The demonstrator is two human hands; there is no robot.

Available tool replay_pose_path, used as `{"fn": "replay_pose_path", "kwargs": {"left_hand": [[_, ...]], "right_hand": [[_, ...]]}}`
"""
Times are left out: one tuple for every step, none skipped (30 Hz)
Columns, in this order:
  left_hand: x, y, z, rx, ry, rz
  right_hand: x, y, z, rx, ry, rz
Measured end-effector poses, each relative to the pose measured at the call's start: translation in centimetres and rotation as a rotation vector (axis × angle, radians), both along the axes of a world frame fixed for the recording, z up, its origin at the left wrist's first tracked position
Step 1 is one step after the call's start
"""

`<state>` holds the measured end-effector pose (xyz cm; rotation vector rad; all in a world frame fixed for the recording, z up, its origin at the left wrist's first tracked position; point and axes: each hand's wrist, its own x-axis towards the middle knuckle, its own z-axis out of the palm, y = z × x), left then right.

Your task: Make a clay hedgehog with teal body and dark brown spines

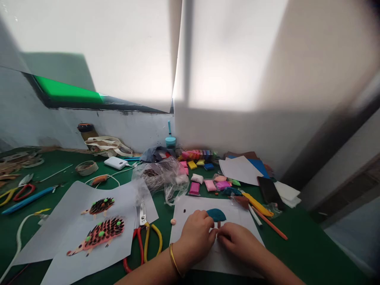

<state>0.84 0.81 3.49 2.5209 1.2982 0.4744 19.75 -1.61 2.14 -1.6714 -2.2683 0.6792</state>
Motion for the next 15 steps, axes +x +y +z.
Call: {"fn": "replay_pose_path", "kwargs": {"left_hand": [[0.1, 0.2, -0.1, 0.004, -0.01, -0.002], [0.2, 0.3, -0.2, 0.012, -0.025, 0.002], [0.3, 0.5, -0.3, 0.018, -0.04, 0.004], [0.3, 0.6, -0.5, 0.022, -0.059, 0.005], [0.4, 0.6, -0.7, 0.025, -0.081, 0.009], [0.4, 0.7, -0.9, 0.023, -0.102, 0.006], [0.4, 0.7, -1.3, 0.02, -0.123, 0.003], [0.5, 0.8, -1.7, 0.022, -0.144, 0.01], [0.5, 0.8, -2.2, 0.024, -0.157, -0.004], [0.6, 0.9, -2.9, 0.036, -0.176, -0.019], [0.7, 0.9, -3.6, 0.062, -0.188, -0.034], [0.8, 1.0, -4.4, 0.095, -0.198, -0.05], [0.9, 1.0, -5.2, 0.124, -0.216, -0.061], [0.9, 1.1, -6.0, 0.147, -0.24, -0.066], [1.0, 1.0, -6.6, 0.16, -0.264, -0.079]], "right_hand": [[0.5, 1.2, 0.6, 0.028, -0.031, 0.002], [1.0, 2.9, 1.2, 0.102, -0.056, -0.031], [1.6, 5.0, 1.8, 0.199, -0.08, -0.069], [2.2, 7.4, 2.5, 0.294, -0.114, -0.106], [2.7, 10.1, 3.1, 0.368, -0.154, -0.146], [3.2, 13.1, 3.7, 0.389, -0.174, -0.171], [3.5, 16.1, 4.1, 0.402, -0.199, -0.206], [3.7, 19.0, 4.4, 0.415, -0.226, -0.239], [3.8, 21.9, 4.6, 0.424, -0.243, -0.256], [3.7, 24.5, 4.7, 0.431, -0.258, -0.266], [3.6, 26.8, 4.6, 0.435, -0.275, -0.269], [3.3, 28.9, 4.4, 0.435, -0.291, -0.267], [3.1, 30.6, 4.1, 0.433, -0.307, -0.264], [2.8, 32.1, 3.8, 0.428, -0.32, -0.258], [2.6, 33.3, 3.4, 0.42, -0.332, -0.253]]}}
